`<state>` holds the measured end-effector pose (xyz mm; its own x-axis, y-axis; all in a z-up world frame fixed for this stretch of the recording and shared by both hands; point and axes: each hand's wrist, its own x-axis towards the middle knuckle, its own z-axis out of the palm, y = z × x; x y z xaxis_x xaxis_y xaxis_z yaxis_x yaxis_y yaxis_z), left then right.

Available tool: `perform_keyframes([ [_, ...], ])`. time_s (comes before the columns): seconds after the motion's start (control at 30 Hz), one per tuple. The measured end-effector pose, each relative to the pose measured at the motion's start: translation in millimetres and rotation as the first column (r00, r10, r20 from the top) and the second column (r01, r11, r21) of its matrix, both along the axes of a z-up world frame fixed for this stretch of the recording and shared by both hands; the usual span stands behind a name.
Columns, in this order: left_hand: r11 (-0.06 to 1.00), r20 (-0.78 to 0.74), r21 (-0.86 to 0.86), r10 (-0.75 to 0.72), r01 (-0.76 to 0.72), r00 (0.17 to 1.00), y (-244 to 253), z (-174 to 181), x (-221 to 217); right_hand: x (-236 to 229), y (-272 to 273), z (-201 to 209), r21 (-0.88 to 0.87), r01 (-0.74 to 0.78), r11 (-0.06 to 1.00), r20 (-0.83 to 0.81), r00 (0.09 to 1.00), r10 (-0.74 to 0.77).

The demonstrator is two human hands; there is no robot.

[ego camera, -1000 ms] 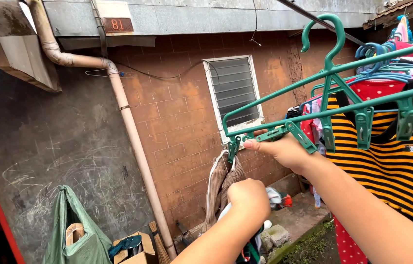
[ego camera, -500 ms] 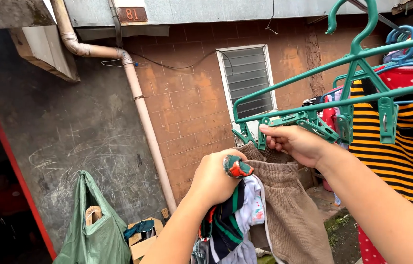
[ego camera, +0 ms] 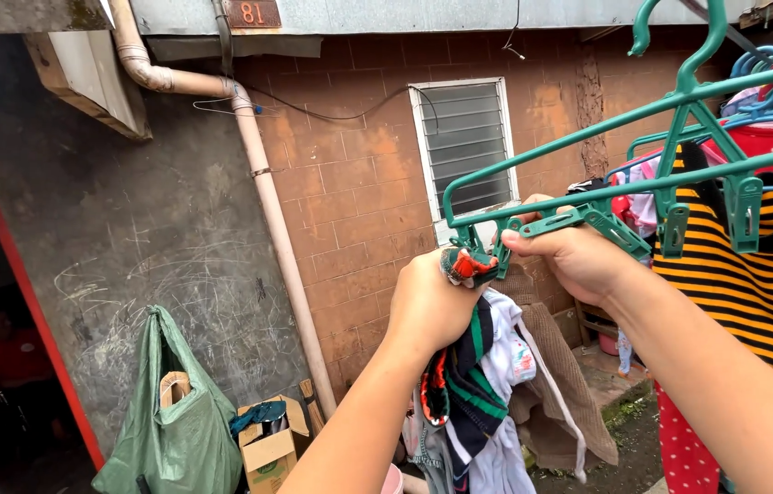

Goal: Hanging various items of clothing on hangers and a multi-clip drying rack outdoors.

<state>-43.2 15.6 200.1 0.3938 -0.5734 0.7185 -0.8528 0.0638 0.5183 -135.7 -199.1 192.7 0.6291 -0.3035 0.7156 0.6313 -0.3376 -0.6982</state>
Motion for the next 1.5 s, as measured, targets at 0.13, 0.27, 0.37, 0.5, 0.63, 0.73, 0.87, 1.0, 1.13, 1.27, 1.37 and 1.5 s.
perform_keyframes([
  [0.13, 0.997, -0.035, -0.065, -0.032, 0.03, 0.999, -3, 3, -6, -18, 20, 4, -0.015, 0.075, 0.997, -0.05, 0.996, -0.075],
  [0.27, 0.957, -0.066, -0.282, -0.08, 0.058, 0.995, -9, -17, 3, -48, 53, -23, 0.041, 0.337, 0.941, -0.009, 0.941, -0.337],
  [0.37, 0.897, -0.14, -0.434, -0.157, 0.082, 0.978, -11, -47, 13, -50, 64, -98, 0.216, 0.399, 0.891, 0.153, 0.887, -0.435],
  [0.5, 0.808, -0.296, -0.572, -0.362, 0.139, 0.884, -26, -81, 14, -44, 79, -157, 0.278, 0.221, 0.935, -0.023, 0.975, -0.223],
  [0.63, 0.813, -0.538, -0.575, -0.46, 0.091, 0.706, -31, -111, 27, -66, 73, -135, 0.409, 0.05, 0.911, 0.011, 0.998, -0.06],
  [0.73, 0.904, -0.849, -0.409, -0.427, 0.123, 0.311, -19, -129, 23, -91, 75, -111, 0.472, -0.003, 0.881, 0.16, 0.984, -0.082],
  [0.87, 0.838, -0.834, -0.518, -0.54, 0.171, 0.118, -42, -176, 49, -118, 58, -98, 0.438, 0.082, 0.895, 0.171, 0.97, -0.172],
  [1.0, 0.747, -0.77, -0.408, -0.591, 0.526, 0.241, -26, -155, -4, -125, 51, -93, 0.337, 0.153, 0.929, 0.082, 0.978, -0.191],
  [1.13, 0.511, -0.521, -0.338, -0.801, 0.79, 0.296, -3, -127, -66, -132, 51, -86, 0.323, 0.142, 0.936, 0.141, 0.97, -0.196],
  [1.27, 0.602, -0.252, -0.144, -0.79, 0.785, 0.559, 2, -121, -83, -152, 60, -75, 0.41, 0.052, 0.911, 0.189, 0.972, -0.141],
  [1.37, 0.657, -0.251, -0.042, -0.736, 0.753, 0.628, -16, -140, -74, -161, 32, -83, 0.408, 0.018, 0.913, 0.257, 0.957, -0.134],
  [1.5, 0.7, -0.359, 0.024, -0.661, 0.714, 0.659, -21, -141, -57, -168, -23, -103, 0.43, 0.003, 0.903, 0.333, 0.929, -0.162],
])
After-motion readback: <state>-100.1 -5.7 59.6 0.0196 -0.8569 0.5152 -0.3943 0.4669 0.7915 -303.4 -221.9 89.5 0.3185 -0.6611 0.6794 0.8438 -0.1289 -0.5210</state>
